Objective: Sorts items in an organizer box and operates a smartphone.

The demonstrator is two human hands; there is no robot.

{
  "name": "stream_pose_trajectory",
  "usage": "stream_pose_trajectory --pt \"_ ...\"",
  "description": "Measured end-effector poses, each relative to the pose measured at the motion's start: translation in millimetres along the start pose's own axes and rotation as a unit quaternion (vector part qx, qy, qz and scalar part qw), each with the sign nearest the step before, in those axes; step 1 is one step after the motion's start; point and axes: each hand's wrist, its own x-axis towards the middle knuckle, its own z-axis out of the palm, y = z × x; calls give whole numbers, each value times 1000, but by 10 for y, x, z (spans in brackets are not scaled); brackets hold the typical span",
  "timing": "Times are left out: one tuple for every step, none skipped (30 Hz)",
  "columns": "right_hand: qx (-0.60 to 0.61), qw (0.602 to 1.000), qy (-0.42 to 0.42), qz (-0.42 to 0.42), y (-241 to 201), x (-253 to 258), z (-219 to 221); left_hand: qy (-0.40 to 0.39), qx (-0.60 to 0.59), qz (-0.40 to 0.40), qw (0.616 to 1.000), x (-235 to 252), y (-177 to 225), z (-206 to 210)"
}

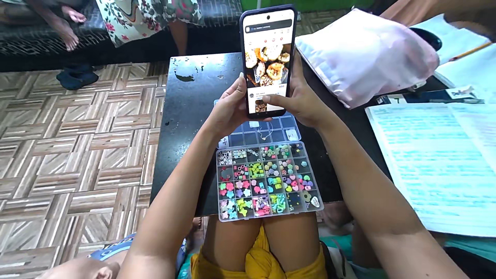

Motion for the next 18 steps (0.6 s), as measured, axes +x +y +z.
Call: stream_pose_trajectory --pt "-10 1000 1 0 1 0 -2 0 -2 1 1000 2 -4 -4" --pt "-16 1000 6 2 -3 -1 -1 -2 -4 2 1000 4 -7 -8" --pt "-16 1000 11 5 -5 -1 3 -4 -6 2 1000 6 -9 -14" --pt "-19 1000 13 8 -3 -4 7 -5 -6 3 1000 6 -15 -17" --pt "-18 1000 15 10 1 -5 10 -5 -8 4 1000 6 -17 -20" --pt "-16 1000 14 10 4 -6 10 -8 -8 5 1000 7 -18 -22" --pt "-15 1000 13 9 2 -9 10 -9 -7 5 1000 6 -18 -21" --pt "-13 1000 12 9 -1 -9 10 -6 -5 4 1000 6 -16 -15" --pt "-12 1000 11 7 -3 -6 10 -1 -3 2 1000 6 -13 -12" --pt "-14 1000 11 7 -3 -3 11 -3 -3 -1 1000 6 -12 -19" --pt "-13 1000 11 6 1 1 12 -5 -5 -3 1000 8 -13 -31" --pt "-9 1000 12 6 5 6 13 -6 -6 -3 1000 10 -14 -38" --pt "-8 1000 14 8 6 13 13 -4 -5 -2 1000 12 -14 -40" --pt "-6 1000 16 9 7 23 11 -4 -6 0 1000 16 -11 -46" --pt "-4 1000 19 12 8 24 16 -4 -6 1 1000 16 -12 -52" --pt "-3 1000 22 15 9 19 23 -3 -4 0 1000 14 -16 -60" --pt "1 1000 22 19 8 8 28 -3 -5 -1 1000 10 -20 -67" --pt "0 999 24 27 -3 -11 34 -1 -4 0 1000 4 -23 -66"
